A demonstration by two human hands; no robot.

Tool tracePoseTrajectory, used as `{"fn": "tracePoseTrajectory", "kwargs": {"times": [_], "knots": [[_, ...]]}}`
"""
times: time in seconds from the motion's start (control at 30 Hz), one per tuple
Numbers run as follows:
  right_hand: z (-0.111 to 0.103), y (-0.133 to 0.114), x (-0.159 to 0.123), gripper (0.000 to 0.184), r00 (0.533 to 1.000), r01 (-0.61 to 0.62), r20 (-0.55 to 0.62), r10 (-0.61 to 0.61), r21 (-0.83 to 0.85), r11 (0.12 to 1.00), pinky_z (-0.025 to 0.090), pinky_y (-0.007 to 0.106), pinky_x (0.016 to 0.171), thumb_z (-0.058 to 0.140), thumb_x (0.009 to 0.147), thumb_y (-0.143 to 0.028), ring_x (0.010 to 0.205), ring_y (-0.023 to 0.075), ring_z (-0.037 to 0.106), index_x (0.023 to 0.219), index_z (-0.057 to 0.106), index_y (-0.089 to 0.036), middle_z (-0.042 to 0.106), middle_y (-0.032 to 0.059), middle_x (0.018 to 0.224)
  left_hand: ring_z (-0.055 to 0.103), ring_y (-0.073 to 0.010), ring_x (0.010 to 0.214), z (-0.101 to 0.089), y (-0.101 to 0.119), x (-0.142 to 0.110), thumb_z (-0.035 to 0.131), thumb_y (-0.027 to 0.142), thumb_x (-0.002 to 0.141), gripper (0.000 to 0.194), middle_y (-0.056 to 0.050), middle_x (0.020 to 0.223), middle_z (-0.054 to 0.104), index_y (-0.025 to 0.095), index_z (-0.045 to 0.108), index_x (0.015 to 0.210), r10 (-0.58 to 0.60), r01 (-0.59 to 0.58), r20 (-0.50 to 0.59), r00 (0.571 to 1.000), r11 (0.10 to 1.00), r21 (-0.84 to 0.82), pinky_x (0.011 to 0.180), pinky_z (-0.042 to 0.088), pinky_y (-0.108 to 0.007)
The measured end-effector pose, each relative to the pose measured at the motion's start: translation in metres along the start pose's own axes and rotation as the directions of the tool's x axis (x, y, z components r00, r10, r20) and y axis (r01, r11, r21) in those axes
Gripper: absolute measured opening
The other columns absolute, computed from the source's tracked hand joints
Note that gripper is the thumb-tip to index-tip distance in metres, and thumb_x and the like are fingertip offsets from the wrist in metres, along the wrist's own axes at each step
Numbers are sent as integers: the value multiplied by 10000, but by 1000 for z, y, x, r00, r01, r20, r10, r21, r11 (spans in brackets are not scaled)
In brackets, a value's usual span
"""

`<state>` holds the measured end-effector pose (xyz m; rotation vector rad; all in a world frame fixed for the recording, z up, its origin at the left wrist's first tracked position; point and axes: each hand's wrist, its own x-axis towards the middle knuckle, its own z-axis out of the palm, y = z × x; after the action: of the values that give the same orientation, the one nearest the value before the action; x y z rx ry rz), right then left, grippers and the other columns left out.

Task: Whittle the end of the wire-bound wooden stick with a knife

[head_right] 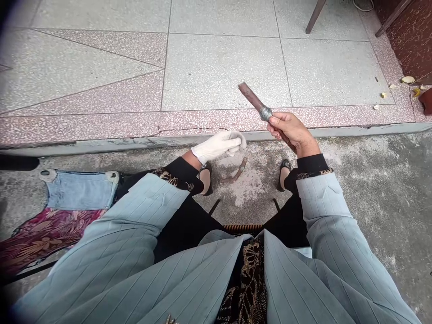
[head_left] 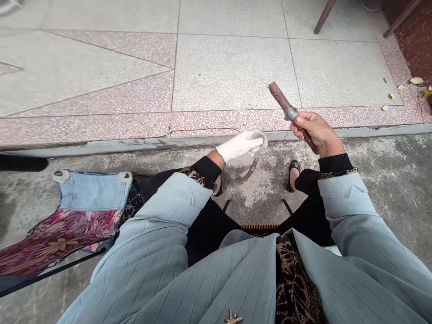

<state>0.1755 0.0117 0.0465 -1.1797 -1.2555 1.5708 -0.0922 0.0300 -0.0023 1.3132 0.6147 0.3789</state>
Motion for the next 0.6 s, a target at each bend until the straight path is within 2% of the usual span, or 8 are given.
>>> {"fn": "tracePoseTrajectory", "kwargs": {"times": [0.1,0.23,0.3,0.37,0.43,0.5,0.57,0.6], "knots": [[5,1,4,491,997,1,-77,0,18,1000,315,201,442,862,766,-580,516,67,421,857,603,-174,537,-18,671,333,-60,516,7,-1,0,566,306,965,206,42,627,440,127,631,888,-14,14,-2,1000,1000,-10,502,337,-187],[3,5,10,525,986,-5,-164,7,15,1000,321,193,435,870,738,-608,509,67,423,811,569,-185,532,-21,662,353,-50,513,11,2,-1,612,352,950,235,11,698,527,126,652,900,1,-3,62,998,999,35,491,300,-203],[1,10,13,507,981,-15,-196,3,-59,998,313,200,439,839,770,-610,506,70,423,798,569,-182,536,-16,660,360,-47,533,12,5,-1,614,370,944,252,-15,775,583,127,658,896,16,-22,83,996,997,72,506,295,-208],[0,15,17,445,972,-69,-237,7,-257,964,308,220,456,770,848,-580,501,82,417,796,596,-173,533,-12,638,395,-57,575,11,8,-1,596,389,945,270,-37,850,626,132,660,895,28,-39,83,996,989,144,542,323,-216],[1,20,21,394,962,-155,-272,0,-548,822,320,248,501,695,915,-537,533,110,449,822,657,-156,565,12,642,477,-83,655,9,9,0,571,394,949,280,-46,885,654,137,668,896,40,-62,84,996,958,281,620,382,-229],[4,24,24,386,963,-217,-271,-11,-794,568,343,278,567,644,944,-522,625,158,526,900,727,-148,648,62,727,555,-117,769,6,7,1,541,388,953,288,-48,916,676,141,681,904,46,-83,95,994,895,438,734,426,-249],[9,28,26,401,978,-210,-198,71,-915,344,366,307,622,648,930,-531,733,217,594,979,771,-152,709,117,838,588,-143,837,3,5,2,511,392,956,309,-45,928,685,142,689,920,38,-88,99,994,823,561,797,428,-261],[12,29,26,404,979,-166,-123,161,-941,296,378,319,641,670,912,-531,767,242,615,996,784,-153,722,137,856,590,-149,835,2,4,2,498,403,957,326,-43,918,684,141,690,927,32,-83,95,995,788,609,792,422,-261]]}}
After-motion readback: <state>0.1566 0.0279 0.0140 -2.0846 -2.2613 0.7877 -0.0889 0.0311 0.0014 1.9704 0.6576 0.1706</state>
